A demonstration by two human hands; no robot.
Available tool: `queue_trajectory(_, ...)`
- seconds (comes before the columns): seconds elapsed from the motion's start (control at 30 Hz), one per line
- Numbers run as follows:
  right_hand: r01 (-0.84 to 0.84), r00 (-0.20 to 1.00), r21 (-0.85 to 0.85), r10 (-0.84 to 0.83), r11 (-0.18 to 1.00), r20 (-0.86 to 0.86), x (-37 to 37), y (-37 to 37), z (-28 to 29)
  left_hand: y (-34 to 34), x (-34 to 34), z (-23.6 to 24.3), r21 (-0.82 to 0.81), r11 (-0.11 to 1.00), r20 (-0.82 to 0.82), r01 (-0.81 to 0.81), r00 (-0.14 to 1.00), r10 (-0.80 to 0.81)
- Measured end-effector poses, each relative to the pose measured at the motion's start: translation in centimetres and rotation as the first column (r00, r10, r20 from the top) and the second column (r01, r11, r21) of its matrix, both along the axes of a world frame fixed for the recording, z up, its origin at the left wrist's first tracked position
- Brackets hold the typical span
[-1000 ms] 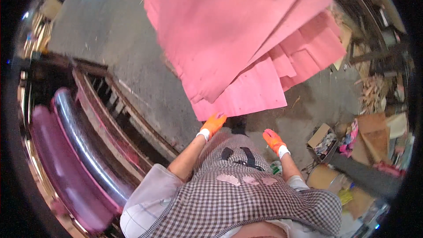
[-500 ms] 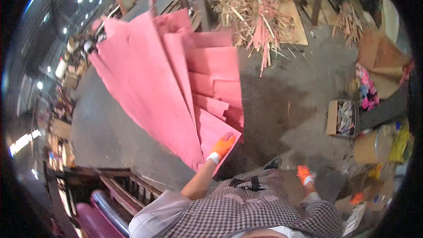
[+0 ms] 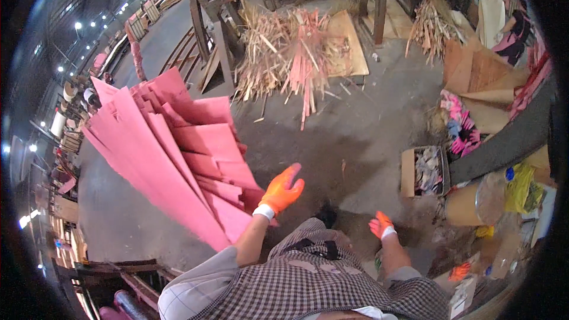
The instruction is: Feeding veneer sheets into a rolling machine, cleaning the rollers with a scraper, and transporting a stack of veneer on a rack.
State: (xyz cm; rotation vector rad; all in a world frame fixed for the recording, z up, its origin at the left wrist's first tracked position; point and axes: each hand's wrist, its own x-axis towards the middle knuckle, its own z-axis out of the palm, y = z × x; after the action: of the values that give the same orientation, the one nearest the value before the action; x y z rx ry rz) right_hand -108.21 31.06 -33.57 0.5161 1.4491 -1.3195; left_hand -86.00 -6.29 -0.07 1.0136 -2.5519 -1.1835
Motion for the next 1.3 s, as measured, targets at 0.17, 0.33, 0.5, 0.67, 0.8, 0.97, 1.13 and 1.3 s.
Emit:
queue_trajectory(0.17, -0.211, 0.955, -0.096, 0.184, 0.973, -0.231, -14.2, -14.2, 11.4, -7.6, -7.0, 0.3, -0.069, 0.959, -0.374, -0.274, 0.899, 0.230)
queue_trajectory(0.33, -0.253, 0.860, -0.075, 0.189, 0.965, -0.473, -32.4, -18.0, 9.3, -16.9, -14.6, 3.5, -0.116, 0.913, -0.492, -0.391, 0.821, 0.290)
queue_trajectory(0.5, -0.242, 0.858, 0.075, 0.249, 0.968, -0.449, -41.7, -15.6, 4.9, -24.9, -19.4, 8.9, -0.050, 0.854, -0.611, -0.518, 0.692, 0.384)
queue_trajectory(0.67, -0.396, 0.892, 0.265, 0.436, 0.879, -0.115, -45.7, -15.3, 3.3, -37.8, -21.1, 12.9, -0.057, 0.710, -0.822, -0.702, 0.437, 0.366)
queue_trajectory(0.8, -0.266, 0.924, 0.298, 0.330, 0.917, -0.191, -48.5, -20.8, 3.4, -47.9, -19.9, 23.9, 0.052, 0.647, -0.985, -0.761, 0.069, 0.160)
queue_trajectory(0.97, -0.235, 0.895, 0.215, 0.297, 0.948, -0.333, -57.8, -35.2, -0.8, -54.4, -15.9, 31.0, -0.181, 0.200, -0.962, -0.963, 0.215, 0.165)
queue_trajectory(1.13, -0.414, 0.895, 0.184, 0.436, 0.891, -0.097, -67.4, -60.3, -4.3, -61.9, -11.8, 30.3, -0.151, 0.059, -0.943, -0.987, 0.162, 0.291)
queue_trajectory(1.3, -0.589, 0.801, -0.137, 0.554, 0.796, -0.225, -63.6, -88.5, 0.5, -70.2, -10.1, 33.3, -0.345, -0.439, -0.875, -0.830, 0.116, 0.469)
